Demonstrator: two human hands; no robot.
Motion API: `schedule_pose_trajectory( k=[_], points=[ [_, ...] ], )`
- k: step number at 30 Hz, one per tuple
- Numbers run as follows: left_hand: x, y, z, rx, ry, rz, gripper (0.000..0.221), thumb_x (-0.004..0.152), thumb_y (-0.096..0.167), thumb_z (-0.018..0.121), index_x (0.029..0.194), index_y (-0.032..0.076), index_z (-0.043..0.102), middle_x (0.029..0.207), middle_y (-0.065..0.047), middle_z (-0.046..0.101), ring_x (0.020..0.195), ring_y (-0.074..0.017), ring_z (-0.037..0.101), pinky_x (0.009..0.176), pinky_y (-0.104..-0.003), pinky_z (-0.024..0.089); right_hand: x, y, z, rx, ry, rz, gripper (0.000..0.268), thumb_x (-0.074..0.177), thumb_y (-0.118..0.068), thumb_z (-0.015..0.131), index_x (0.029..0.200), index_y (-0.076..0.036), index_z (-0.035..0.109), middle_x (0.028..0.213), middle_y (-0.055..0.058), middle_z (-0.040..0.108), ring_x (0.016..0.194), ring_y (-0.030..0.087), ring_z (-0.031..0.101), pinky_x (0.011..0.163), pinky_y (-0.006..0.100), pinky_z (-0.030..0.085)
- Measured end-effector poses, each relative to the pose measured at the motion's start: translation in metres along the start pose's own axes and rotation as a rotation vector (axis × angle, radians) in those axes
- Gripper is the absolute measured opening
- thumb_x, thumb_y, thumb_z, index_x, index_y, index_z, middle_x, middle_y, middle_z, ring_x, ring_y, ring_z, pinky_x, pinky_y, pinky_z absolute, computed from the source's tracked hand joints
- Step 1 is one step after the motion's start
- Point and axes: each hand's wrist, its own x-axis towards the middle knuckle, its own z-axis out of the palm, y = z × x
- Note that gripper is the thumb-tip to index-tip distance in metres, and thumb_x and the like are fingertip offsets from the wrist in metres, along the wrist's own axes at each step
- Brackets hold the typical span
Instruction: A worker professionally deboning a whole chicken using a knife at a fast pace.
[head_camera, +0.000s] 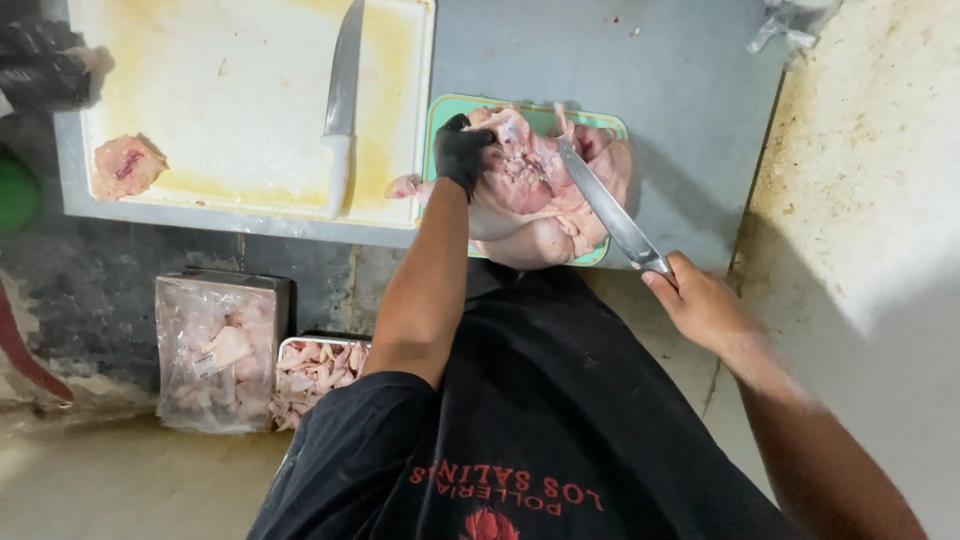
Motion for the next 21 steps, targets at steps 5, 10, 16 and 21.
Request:
schedule_pose_trajectory(
  k=[5, 10, 16, 21],
  points=[
    [0.041, -0.029, -0.007, 0.061, -0.061, 0.017, 0.054, 0.055, 0.013, 0.101, 0.096, 0.008, 0.068, 0.093, -0.015, 0.066, 0.092, -0.0303, 0.070, 0.079, -0.039, 0.056, -0.004, -0.012, -0.002, -0.007, 0.020, -0.005, 0.037, 0.108, -0.047, 0.051, 0.112, -0.012, 0.058, 0.091, 0.030, 0.076, 0.096, 0.050, 0.074, 0.078, 0.056, 0.058],
    [-0.076, 0.104, -0.006, 0.124, -0.223, -0.131, 0.041, 0.057, 0.014, 0.095, 0.090, -0.001, 0.075, 0.084, -0.015, 0.073, 0.082, -0.0299, 0.072, 0.072, -0.041, 0.058, 0.001, -0.011, -0.007, -0.174, 0.066, -0.007, 0.036, 0.107, -0.051, 0.052, 0.116, -0.016, 0.059, 0.089, 0.024, 0.078, 0.094, 0.045, 0.076, 0.080, 0.055, 0.059],
    [-0.021, 0.044, 0.000, 0.405, -0.252, -0.055, 0.050, 0.069, 0.038, 0.089, 0.109, 0.010, 0.082, 0.106, -0.017, 0.079, 0.110, -0.0393, 0.073, 0.089, -0.045, 0.059, 0.032, 0.012, -0.012, -0.169, 0.268, -0.129, 0.044, 0.099, -0.042, 0.067, 0.131, -0.015, 0.053, 0.108, 0.023, 0.067, 0.105, 0.047, 0.070, 0.087, 0.057, 0.058],
    [-0.040, 0.058, 0.000, 0.491, -0.220, -0.069, 0.049, 0.076, 0.039, 0.083, 0.118, 0.014, 0.079, 0.117, -0.012, 0.079, 0.120, -0.0347, 0.070, 0.098, -0.042, 0.059, 0.035, -0.011, -0.041, -0.310, 0.128, -0.146, 0.036, 0.099, -0.038, 0.063, 0.120, -0.008, 0.060, 0.097, 0.022, 0.071, 0.098, 0.046, 0.074, 0.081, 0.055, 0.059]
  ],
)
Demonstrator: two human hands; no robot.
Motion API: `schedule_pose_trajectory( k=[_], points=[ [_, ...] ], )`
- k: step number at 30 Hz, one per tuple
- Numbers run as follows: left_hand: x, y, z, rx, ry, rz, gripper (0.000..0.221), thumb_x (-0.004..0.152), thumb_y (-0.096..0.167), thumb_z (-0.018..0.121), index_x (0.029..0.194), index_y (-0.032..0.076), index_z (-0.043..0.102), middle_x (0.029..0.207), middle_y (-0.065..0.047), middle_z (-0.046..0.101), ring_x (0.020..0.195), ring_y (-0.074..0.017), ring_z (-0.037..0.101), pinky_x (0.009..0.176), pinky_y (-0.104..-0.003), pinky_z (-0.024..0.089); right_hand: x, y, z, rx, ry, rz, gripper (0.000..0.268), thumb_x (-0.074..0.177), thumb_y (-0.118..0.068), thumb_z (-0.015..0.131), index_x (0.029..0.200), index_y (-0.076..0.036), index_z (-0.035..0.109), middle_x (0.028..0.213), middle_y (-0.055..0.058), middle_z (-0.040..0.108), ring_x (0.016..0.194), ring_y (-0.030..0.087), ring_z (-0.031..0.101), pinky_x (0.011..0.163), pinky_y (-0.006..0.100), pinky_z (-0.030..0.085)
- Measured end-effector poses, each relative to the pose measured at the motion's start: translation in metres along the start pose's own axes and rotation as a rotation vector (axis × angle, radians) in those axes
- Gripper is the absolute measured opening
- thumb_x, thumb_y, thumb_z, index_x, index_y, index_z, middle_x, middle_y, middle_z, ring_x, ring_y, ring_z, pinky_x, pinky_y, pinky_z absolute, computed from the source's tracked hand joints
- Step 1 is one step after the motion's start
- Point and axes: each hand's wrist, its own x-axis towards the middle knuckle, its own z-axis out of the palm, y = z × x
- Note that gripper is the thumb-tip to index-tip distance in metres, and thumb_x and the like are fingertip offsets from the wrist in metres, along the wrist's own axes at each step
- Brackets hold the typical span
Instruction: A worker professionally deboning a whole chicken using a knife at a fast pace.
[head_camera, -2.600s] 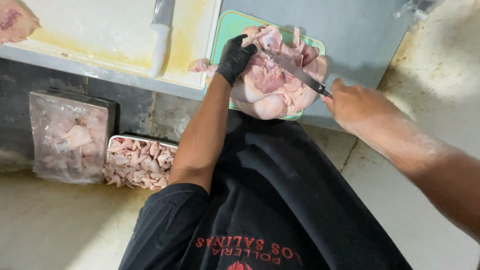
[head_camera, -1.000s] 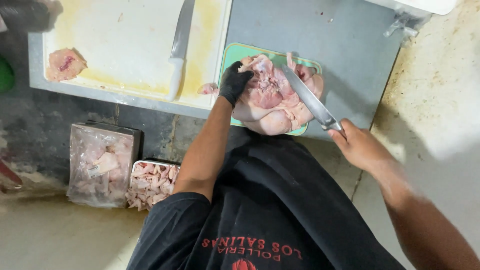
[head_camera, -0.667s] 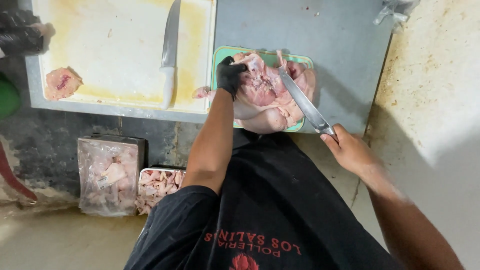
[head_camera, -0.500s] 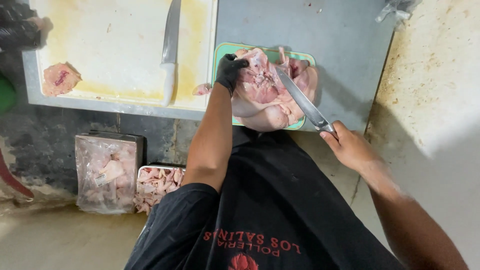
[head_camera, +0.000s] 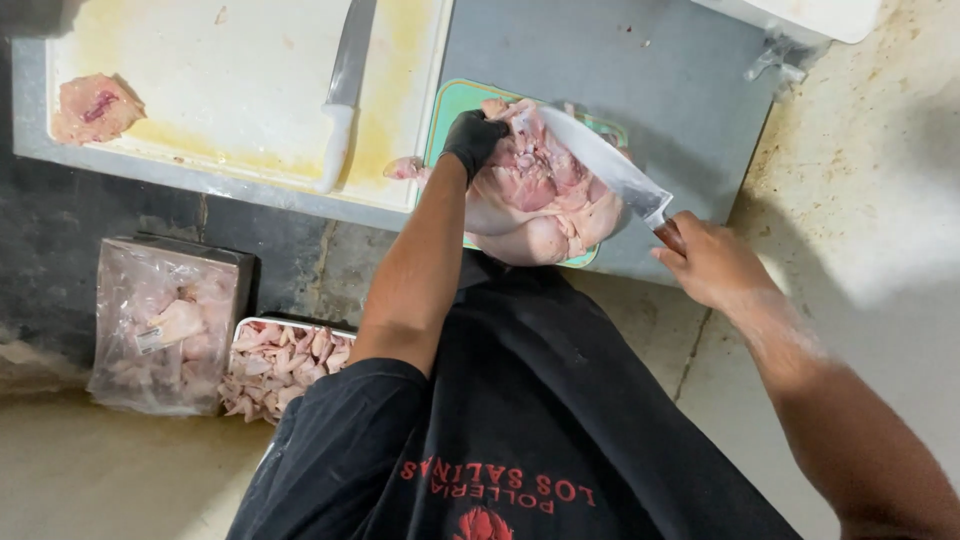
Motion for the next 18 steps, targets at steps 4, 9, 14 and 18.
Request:
schedule_pose_trajectory(
  k=[4, 9, 14, 18],
  points=[
    [-0.031, 0.013, -0.005, -0.003, 0.005, -0.009, 0.054, 0.082, 0.038, 0.082, 0.131, 0.016, 0.072, 0.125, -0.012, 0.076, 0.127, -0.0333, 0.067, 0.103, -0.044, 0.058, 0.009, -0.023, -0.030, -0.097, -0.081, -0.029, 0.039, 0.105, -0.041, 0.058, 0.118, -0.005, 0.062, 0.090, 0.021, 0.075, 0.088, 0.043, 0.078, 0.073, 0.052, 0.060],
    [-0.098, 0.046, -0.030, 0.087, -0.029, 0.124, 0.051, 0.086, 0.043, 0.075, 0.128, 0.014, 0.072, 0.127, -0.014, 0.075, 0.128, -0.0354, 0.064, 0.107, -0.046, 0.053, 0.014, -0.063, -0.070, -0.268, -0.153, -0.030, 0.049, 0.110, -0.051, 0.047, 0.114, -0.006, 0.065, 0.099, 0.027, 0.078, 0.095, 0.049, 0.077, 0.078, 0.058, 0.062],
    [-0.071, 0.026, -0.027, -0.123, -0.056, 0.029, 0.025, 0.089, 0.026, 0.061, 0.107, 0.012, 0.072, 0.086, -0.002, 0.078, 0.064, -0.0117, 0.075, 0.060, -0.027, 0.063, 0.034, -0.076, -0.066, -0.402, -0.248, 0.066, 0.056, 0.111, -0.057, 0.036, 0.125, -0.009, 0.061, 0.118, 0.024, 0.073, 0.105, 0.051, 0.071, 0.079, 0.058, 0.054],
    [-0.085, 0.038, -0.028, 0.104, 0.025, 0.063, 0.045, 0.084, 0.046, 0.059, 0.123, 0.029, 0.074, 0.101, -0.003, 0.081, 0.087, -0.0221, 0.077, 0.081, -0.035, 0.058, 0.043, -0.082, -0.068, -0.494, -0.198, 0.014, 0.055, 0.112, -0.056, 0.040, 0.121, -0.008, 0.065, 0.114, 0.021, 0.076, 0.102, 0.047, 0.073, 0.078, 0.057, 0.057]
  ],
)
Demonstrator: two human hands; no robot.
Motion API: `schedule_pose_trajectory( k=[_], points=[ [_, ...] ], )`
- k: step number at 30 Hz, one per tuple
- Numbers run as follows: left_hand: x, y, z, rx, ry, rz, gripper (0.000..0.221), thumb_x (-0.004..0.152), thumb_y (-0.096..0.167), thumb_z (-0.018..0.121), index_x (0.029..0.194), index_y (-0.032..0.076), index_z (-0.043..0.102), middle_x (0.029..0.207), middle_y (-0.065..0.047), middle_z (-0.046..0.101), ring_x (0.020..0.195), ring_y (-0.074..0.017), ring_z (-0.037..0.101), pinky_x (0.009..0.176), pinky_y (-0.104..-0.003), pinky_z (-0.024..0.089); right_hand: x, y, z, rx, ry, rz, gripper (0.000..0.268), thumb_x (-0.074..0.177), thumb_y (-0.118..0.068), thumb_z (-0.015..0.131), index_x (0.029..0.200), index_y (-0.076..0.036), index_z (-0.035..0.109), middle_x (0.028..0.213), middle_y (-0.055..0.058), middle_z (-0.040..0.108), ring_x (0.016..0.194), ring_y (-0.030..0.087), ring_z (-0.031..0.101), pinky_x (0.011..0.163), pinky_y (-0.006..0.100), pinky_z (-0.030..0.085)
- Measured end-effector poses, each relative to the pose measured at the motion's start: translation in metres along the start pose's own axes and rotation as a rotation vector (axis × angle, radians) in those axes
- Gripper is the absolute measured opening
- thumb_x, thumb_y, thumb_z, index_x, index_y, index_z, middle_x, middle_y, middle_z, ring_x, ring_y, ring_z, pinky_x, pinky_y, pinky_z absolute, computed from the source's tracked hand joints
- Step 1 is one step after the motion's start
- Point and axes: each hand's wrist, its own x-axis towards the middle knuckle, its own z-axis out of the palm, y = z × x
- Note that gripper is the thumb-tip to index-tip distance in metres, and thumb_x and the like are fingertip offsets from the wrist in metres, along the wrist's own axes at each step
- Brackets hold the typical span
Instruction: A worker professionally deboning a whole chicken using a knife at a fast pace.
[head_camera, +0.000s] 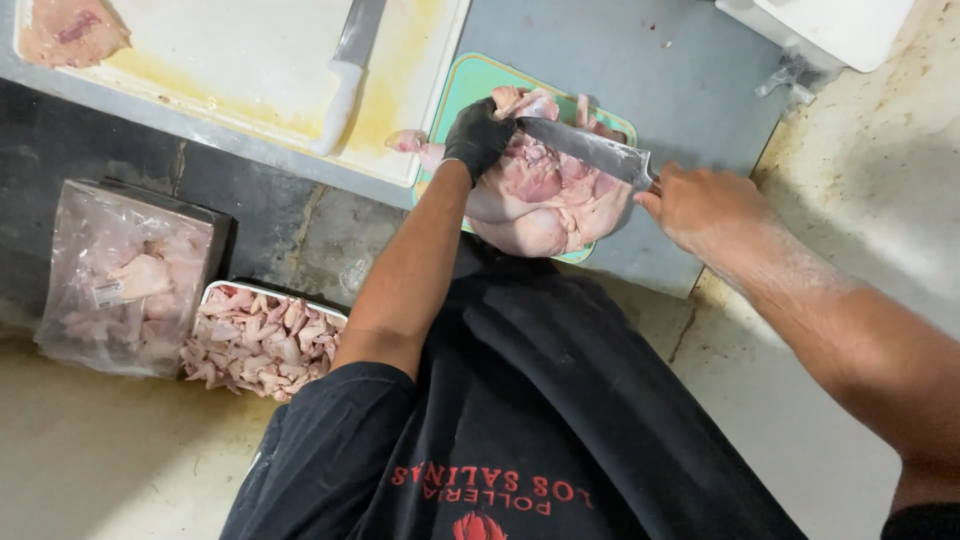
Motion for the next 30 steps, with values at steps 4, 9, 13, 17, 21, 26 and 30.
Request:
schedule_pose_trajectory(
  k=[4, 9, 13, 17, 21, 26, 30],
  points=[
    [0.015, -0.014, 0.013, 0.121, 0.076, 0.024, 0.047, 0.070, 0.044, 0.069, 0.110, 0.019, 0.074, 0.109, -0.014, 0.079, 0.102, -0.0400, 0.073, 0.082, -0.046, 0.055, -0.009, -0.013, -0.034, -0.119, -0.084, -0.024, 0.060, 0.116, -0.056, 0.033, 0.116, -0.005, 0.065, 0.098, 0.013, 0.075, 0.085, 0.034, 0.075, 0.071, 0.048, 0.062],
    [0.032, -0.033, 0.033, 0.179, 0.163, 0.129, 0.039, 0.083, 0.047, 0.062, 0.107, 0.018, 0.071, 0.108, -0.015, 0.078, 0.102, -0.0431, 0.071, 0.082, -0.051, 0.054, -0.022, -0.033, -0.085, -0.132, -0.212, 0.069, 0.060, 0.116, -0.050, 0.036, 0.111, -0.002, 0.072, 0.100, 0.018, 0.080, 0.086, 0.039, 0.078, 0.072, 0.050, 0.060],
    [0.049, -0.050, 0.053, 0.154, 0.251, 0.227, 0.041, 0.087, 0.051, 0.061, 0.107, 0.016, 0.069, 0.105, -0.016, 0.077, 0.099, -0.0449, 0.071, 0.079, -0.053, 0.055, -0.007, -0.041, -0.098, -0.094, -0.291, 0.206, 0.068, 0.111, -0.058, 0.036, 0.104, -0.001, 0.072, 0.098, 0.020, 0.080, 0.080, 0.043, 0.075, 0.070, 0.053, 0.054],
    [0.043, -0.051, 0.062, 0.104, 0.249, 0.221, 0.044, 0.086, 0.049, 0.064, 0.116, 0.017, 0.073, 0.108, -0.011, 0.080, 0.100, -0.0393, 0.073, 0.084, -0.048, 0.057, 0.004, -0.058, -0.090, -0.024, -0.316, 0.131, 0.061, 0.113, -0.052, 0.041, 0.129, 0.001, 0.067, 0.122, 0.022, 0.076, 0.101, 0.043, 0.076, 0.085, 0.055, 0.059],
    [0.058, -0.061, 0.062, 0.147, 0.231, 0.160, 0.062, 0.086, 0.054, 0.063, 0.133, 0.014, 0.067, 0.129, -0.015, 0.073, 0.119, -0.0400, 0.068, 0.096, -0.050, 0.053, 0.041, -0.028, -0.057, -0.116, -0.303, 0.111, 0.074, 0.113, -0.062, 0.033, 0.141, -0.001, 0.064, 0.129, 0.024, 0.077, 0.108, 0.044, 0.078, 0.092, 0.053, 0.059],
    [0.059, -0.060, 0.080, 0.255, 0.241, 0.231, 0.071, 0.092, 0.062, 0.056, 0.140, 0.011, 0.062, 0.136, -0.014, 0.070, 0.125, -0.0373, 0.065, 0.104, -0.048, 0.052, 0.035, -0.039, -0.058, 0.009, -0.318, 0.133, 0.075, 0.111, -0.061, 0.033, 0.155, -0.002, 0.049, 0.158, 0.024, 0.053, 0.139, 0.046, 0.059, 0.114, 0.057, 0.048],
    [0.039, -0.049, 0.060, 0.215, 0.230, 0.196, 0.055, 0.087, 0.054, 0.058, 0.124, 0.015, 0.069, 0.115, -0.016, 0.077, 0.107, -0.0422, 0.070, 0.088, -0.054, 0.055, 0.034, -0.043, -0.052, 0.057, -0.298, 0.085, 0.062, 0.115, -0.055, 0.036, 0.135, -0.003, 0.062, 0.125, 0.020, 0.068, 0.106, 0.038, 0.069, 0.090, 0.048, 0.052]
  ],
)
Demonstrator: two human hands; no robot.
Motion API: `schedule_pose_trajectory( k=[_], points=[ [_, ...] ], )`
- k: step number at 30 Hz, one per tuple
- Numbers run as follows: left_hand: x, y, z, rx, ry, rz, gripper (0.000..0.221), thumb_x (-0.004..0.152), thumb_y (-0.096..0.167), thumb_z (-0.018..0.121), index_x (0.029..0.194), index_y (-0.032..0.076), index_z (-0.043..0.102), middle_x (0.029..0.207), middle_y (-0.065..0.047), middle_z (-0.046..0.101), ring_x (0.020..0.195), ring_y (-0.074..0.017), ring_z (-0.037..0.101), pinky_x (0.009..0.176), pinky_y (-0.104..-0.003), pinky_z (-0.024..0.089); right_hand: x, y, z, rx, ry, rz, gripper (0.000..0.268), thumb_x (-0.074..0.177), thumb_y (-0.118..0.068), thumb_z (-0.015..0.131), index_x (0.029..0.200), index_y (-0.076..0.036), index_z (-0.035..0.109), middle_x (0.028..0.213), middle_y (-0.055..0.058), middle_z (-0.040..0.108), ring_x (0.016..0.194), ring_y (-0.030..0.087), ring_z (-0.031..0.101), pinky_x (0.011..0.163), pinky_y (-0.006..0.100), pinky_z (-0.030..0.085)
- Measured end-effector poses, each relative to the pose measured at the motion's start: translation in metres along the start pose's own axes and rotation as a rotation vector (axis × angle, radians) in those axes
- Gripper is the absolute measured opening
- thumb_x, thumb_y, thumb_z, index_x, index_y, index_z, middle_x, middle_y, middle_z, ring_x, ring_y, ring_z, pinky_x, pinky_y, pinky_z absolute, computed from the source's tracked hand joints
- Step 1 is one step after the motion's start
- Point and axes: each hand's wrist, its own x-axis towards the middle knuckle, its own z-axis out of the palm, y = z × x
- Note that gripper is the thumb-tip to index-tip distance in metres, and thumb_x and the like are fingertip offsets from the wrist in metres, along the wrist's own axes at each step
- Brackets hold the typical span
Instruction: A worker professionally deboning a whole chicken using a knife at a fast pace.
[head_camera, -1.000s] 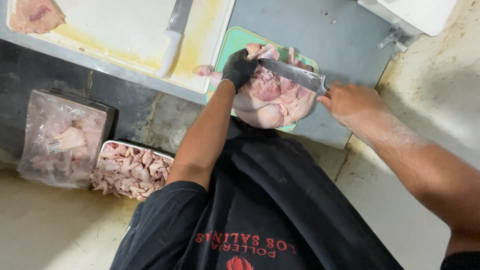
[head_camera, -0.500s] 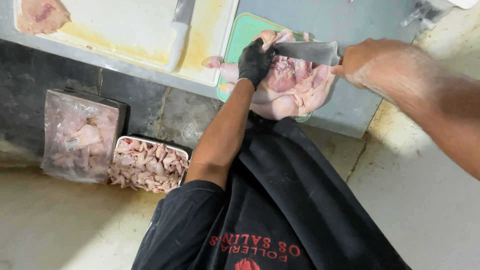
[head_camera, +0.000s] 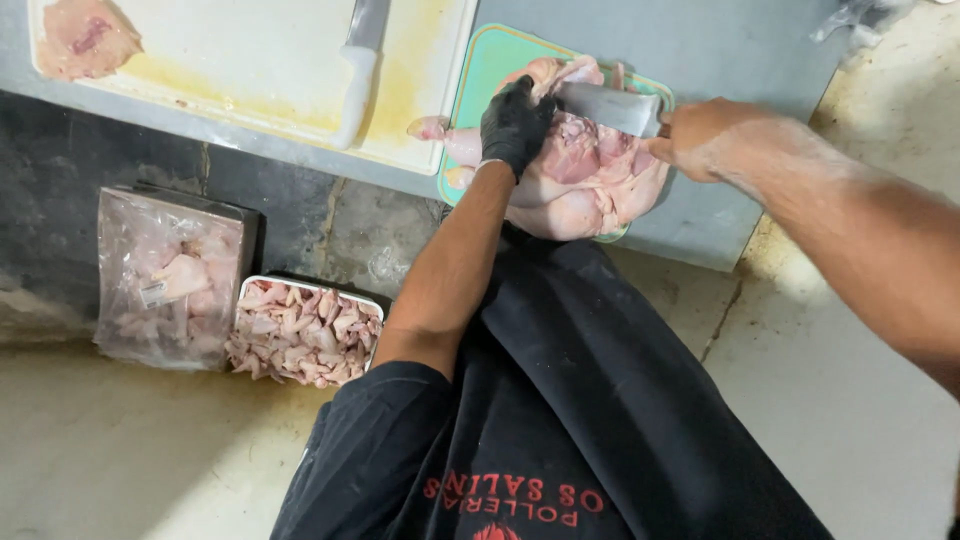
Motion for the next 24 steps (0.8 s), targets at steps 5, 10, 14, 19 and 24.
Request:
schedule_pose_trajectory(
  k=[5, 10, 14, 19, 24],
  points=[
    [0.014, -0.006, 0.010, 0.045, -0.011, 0.056, 0.052, 0.089, 0.051, 0.055, 0.123, 0.012, 0.066, 0.118, -0.017, 0.073, 0.108, -0.0439, 0.068, 0.091, -0.055, 0.053, 0.007, 0.029, -0.005, -0.102, 0.037, 0.009, 0.078, 0.109, -0.071, 0.032, 0.136, -0.007, 0.069, 0.127, 0.022, 0.079, 0.106, 0.046, 0.079, 0.091, 0.053, 0.056],
    [0.007, -0.026, 0.020, 0.045, 0.125, 0.154, 0.057, 0.085, 0.049, 0.065, 0.129, 0.012, 0.069, 0.117, -0.017, 0.077, 0.108, -0.0411, 0.071, 0.092, -0.052, 0.055, -0.034, 0.008, -0.013, 0.139, -0.074, -0.040, 0.057, 0.112, -0.049, 0.035, 0.157, -0.015, 0.043, 0.164, 0.019, 0.042, 0.147, 0.039, 0.049, 0.126, 0.057, 0.038],
    [0.027, -0.045, 0.047, 0.082, 0.174, 0.193, 0.065, 0.089, 0.056, 0.063, 0.135, 0.010, 0.065, 0.126, -0.017, 0.074, 0.117, -0.0389, 0.068, 0.101, -0.049, 0.053, 0.007, 0.047, -0.012, -0.105, 0.007, 0.009, 0.071, 0.112, -0.064, 0.032, 0.136, -0.005, 0.064, 0.127, 0.020, 0.077, 0.105, 0.039, 0.077, 0.086, 0.049, 0.058],
    [0.007, -0.042, 0.038, 0.046, 0.216, 0.211, 0.051, 0.088, 0.050, 0.062, 0.119, 0.011, 0.072, 0.115, -0.016, 0.076, 0.104, -0.0415, 0.071, 0.090, -0.051, 0.055, 0.030, 0.040, -0.007, -0.139, 0.050, -0.051, 0.067, 0.111, -0.064, 0.035, 0.140, -0.010, 0.062, 0.130, 0.017, 0.073, 0.110, 0.037, 0.073, 0.087, 0.046, 0.056],
    [-0.003, -0.040, 0.034, 0.035, 0.242, 0.309, 0.045, 0.083, 0.046, 0.070, 0.111, 0.011, 0.068, 0.103, -0.017, 0.076, 0.097, -0.0432, 0.070, 0.082, -0.053, 0.054, 0.033, 0.029, -0.014, -0.170, 0.090, -0.081, 0.058, 0.110, -0.061, 0.041, 0.105, -0.009, 0.065, 0.097, 0.014, 0.065, 0.082, 0.035, 0.062, 0.075, 0.045, 0.050]
  ],
)
